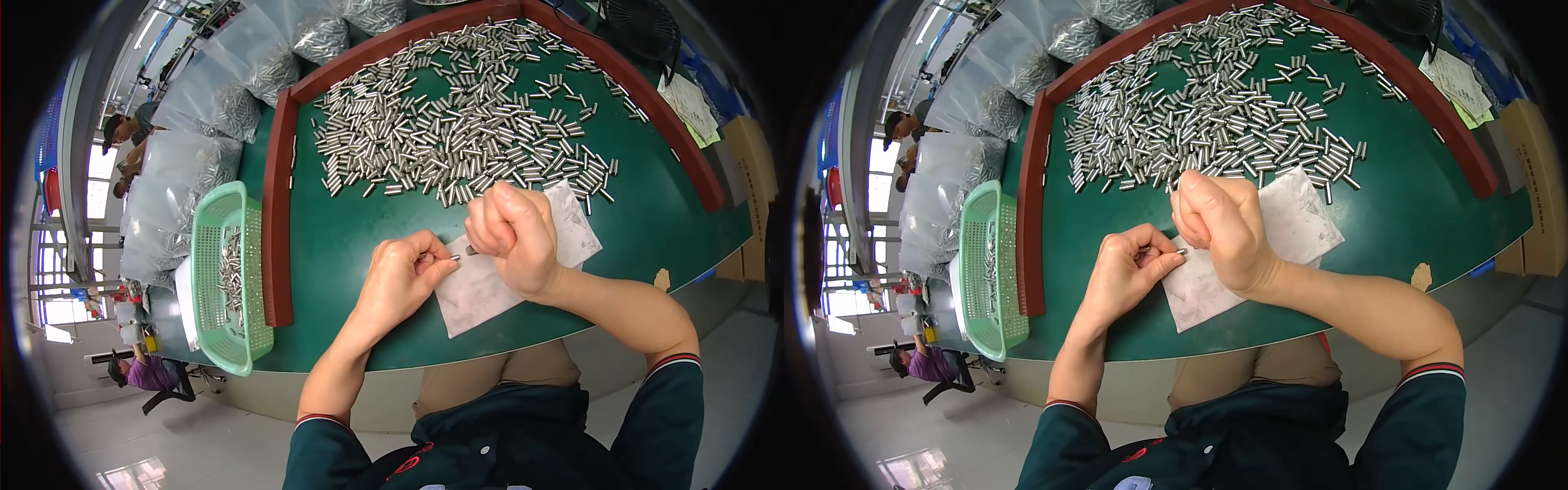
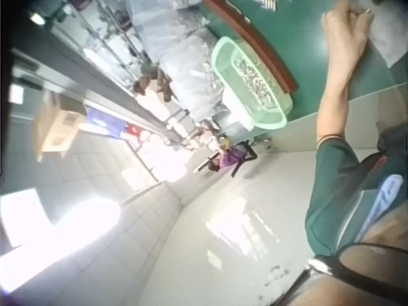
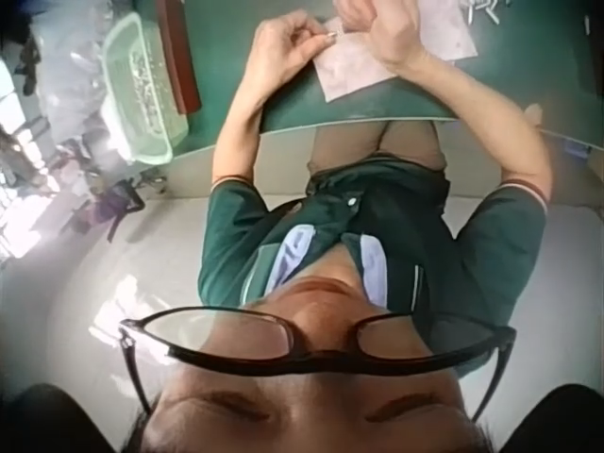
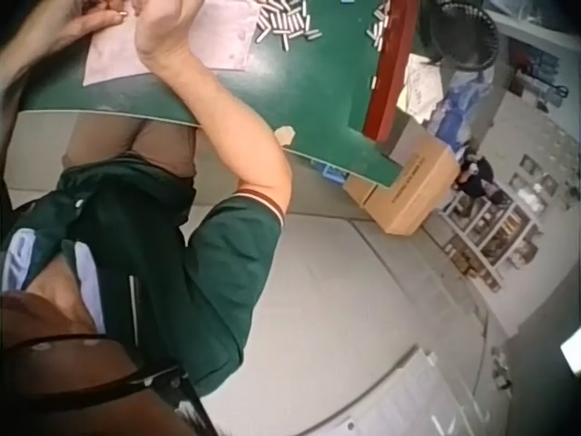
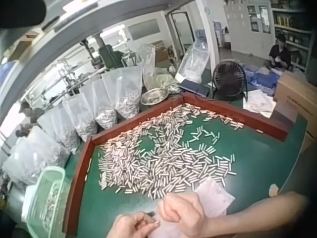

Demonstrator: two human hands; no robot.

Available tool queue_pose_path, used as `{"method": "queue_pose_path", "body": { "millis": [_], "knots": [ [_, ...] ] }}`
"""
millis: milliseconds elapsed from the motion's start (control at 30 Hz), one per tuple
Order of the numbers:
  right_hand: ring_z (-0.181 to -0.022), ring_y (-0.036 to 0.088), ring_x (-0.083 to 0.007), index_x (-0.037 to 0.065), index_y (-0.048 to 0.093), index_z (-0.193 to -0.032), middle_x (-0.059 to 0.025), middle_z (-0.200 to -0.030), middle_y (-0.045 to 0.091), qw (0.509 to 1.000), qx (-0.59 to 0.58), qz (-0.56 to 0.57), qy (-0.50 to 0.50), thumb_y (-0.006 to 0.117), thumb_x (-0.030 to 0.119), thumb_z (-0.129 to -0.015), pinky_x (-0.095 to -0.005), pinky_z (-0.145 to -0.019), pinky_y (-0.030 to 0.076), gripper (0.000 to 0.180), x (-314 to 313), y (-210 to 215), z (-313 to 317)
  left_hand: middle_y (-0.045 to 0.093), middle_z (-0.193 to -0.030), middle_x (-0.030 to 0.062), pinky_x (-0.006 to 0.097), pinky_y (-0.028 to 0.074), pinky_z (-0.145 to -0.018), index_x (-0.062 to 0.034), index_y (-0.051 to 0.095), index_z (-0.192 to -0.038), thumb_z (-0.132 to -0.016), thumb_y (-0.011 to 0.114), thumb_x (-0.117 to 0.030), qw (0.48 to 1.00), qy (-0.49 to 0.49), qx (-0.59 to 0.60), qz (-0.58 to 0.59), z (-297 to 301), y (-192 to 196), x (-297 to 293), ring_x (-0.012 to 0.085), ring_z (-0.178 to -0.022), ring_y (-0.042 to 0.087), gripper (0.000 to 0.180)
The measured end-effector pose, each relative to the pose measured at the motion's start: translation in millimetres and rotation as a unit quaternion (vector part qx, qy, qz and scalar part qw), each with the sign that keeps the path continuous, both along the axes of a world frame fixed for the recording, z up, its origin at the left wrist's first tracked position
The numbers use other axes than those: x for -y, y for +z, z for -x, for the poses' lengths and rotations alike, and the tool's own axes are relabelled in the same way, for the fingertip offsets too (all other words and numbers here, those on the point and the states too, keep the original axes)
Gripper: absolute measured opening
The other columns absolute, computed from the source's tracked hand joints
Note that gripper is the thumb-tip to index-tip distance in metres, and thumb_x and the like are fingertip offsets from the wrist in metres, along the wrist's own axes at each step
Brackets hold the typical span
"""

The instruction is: Assembling small cylindrical metal components by hand at a factory workstation.

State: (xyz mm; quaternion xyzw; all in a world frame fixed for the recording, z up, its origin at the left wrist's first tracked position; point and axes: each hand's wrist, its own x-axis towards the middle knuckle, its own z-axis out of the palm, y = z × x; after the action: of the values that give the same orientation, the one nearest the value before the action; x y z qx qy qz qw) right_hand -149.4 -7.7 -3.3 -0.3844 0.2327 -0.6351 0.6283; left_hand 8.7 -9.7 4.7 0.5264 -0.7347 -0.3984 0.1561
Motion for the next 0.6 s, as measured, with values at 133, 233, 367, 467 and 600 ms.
{"method": "queue_pose_path", "body": {
  "millis": [133,233,367,467,600],
  "knots": [
    [-0.039,0.018,-0.0073,0.010,0.028,-0.050,0.0004,-0.043,0.027,1.000,-0.004,-0.008,0.012,0.031,0.021,-0.089,-0.0229,-0.038,0.018,0.041,1,-4,1,0.052,-0.069,-0.0013,0.018,0.030,-0.050,-0.0025,0.054,-0.080,-0.077,0.061,-0.008,0.962,0.044,-0.230,-0.141,-11,-2,9,0.0053,-0.055,0.038,0.010],
    [-0.039,0.018,-0.0073,0.010,0.027,-0.050,0.0005,-0.043,0.027,1.000,-0.001,-0.006,0.015,0.031,0.021,-0.089,-0.0228,-0.038,0.018,0.041,0,-3,1,0.052,-0.075,0.0038,0.018,0.029,-0.050,-0.0044,0.053,-0.085,-0.079,0.059,-0.010,0.865,0.081,-0.401,-0.291,-16,-6,14,0.0048,-0.058,0.038,0.010],
    [-0.041,0.025,-0.0077,0.007,0.027,-0.048,0.0001,-0.044,0.030,0.999,0.013,-0.019,0.026,0.033,0.018,-0.088,-0.0228,-0.040,0.021,0.042,1,0,1,0.055,-0.075,0.0055,0.020,0.033,-0.052,-0.0027,0.051,-0.085,-0.084,0.052,-0.016,0.829,0.067,-0.438,-0.341,-18,-5,20,0.0076,-0.058,0.041,0.013],
    [-0.038,0.018,-0.0076,0.010,0.027,-0.048,0.0004,-0.042,0.027,0.999,0.012,-0.027,0.016,0.032,0.023,-0.089,-0.0230,-0.038,0.018,0.043,2,-3,0,0.054,-0.073,0.0070,0.021,0.034,-0.053,-0.0027,0.051,-0.084,-0.087,0.045,-0.024,0.776,0.118,-0.508,-0.355,-22,-4,26,0.0097,-0.057,0.042,0.022],
    [-0.040,0.025,-0.0080,0.008,0.027,-0.047,-0.0005,-0.043,0.030,0.998,0.026,-0.039,0.038,0.033,0.020,-0.088,-0.0228,-0.039,0.021,0.043,2,2,3,0.047,-0.064,0.0034,0.020,0.031,-0.047,-0.0062,0.045,-0.069,-0.089,0.042,-0.030,0.833,0.148,-0.484,-0.224,-41,-10,42,0.0078,-0.052,0.038,0.031]
  ]
}}
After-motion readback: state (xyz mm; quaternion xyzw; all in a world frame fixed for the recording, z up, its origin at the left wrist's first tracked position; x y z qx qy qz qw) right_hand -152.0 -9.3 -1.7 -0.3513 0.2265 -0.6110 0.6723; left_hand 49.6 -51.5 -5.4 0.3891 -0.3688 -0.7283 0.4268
